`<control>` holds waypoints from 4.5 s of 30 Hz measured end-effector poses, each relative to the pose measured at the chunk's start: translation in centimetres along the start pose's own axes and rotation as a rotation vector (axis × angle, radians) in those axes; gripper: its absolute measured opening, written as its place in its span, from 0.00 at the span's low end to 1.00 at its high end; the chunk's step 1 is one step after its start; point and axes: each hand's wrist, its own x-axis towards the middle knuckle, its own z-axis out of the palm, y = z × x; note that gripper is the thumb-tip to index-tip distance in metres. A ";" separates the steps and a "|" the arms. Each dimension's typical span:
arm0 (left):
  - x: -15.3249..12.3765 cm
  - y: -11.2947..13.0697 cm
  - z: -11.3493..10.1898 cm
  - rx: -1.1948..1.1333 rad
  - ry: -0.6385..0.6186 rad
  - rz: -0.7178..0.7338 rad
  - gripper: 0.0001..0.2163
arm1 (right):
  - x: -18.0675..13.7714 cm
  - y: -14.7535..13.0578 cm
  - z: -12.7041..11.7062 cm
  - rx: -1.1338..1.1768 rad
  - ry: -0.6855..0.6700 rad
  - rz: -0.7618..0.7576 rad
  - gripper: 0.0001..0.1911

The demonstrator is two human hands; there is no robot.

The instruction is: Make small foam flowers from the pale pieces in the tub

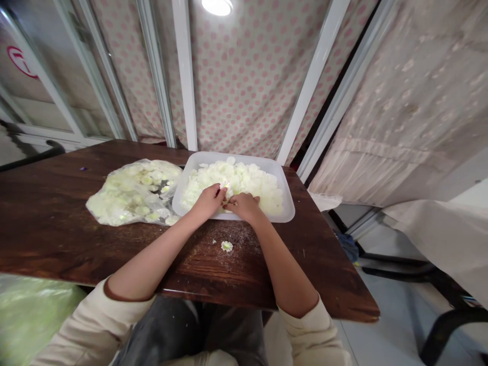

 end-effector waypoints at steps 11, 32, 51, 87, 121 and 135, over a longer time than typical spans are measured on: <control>0.0 0.3 -0.6 -0.013 0.027 -0.001 0.11 | 0.8 1.1 -0.2 0.439 0.267 0.038 0.11; 0.0 0.3 -0.6 -0.007 0.048 0.027 0.12 | 0.8 1.8 -0.6 0.435 0.395 0.049 0.11; -0.2 0.5 -0.8 -0.108 -0.014 0.013 0.15 | 0.8 1.6 -0.3 0.567 0.396 0.056 0.09; 0.1 -0.1 -0.6 -0.139 0.018 0.052 0.17 | 0.5 1.4 -0.1 0.347 0.528 0.116 0.12; 0.0 0.2 -0.6 -0.116 0.032 0.138 0.08 | 0.5 0.7 -0.8 0.445 0.338 -0.156 0.11; 0.0 0.0 -0.5 -0.145 -0.001 0.163 0.08 | 0.2 0.3 -1.1 0.353 0.355 -0.154 0.13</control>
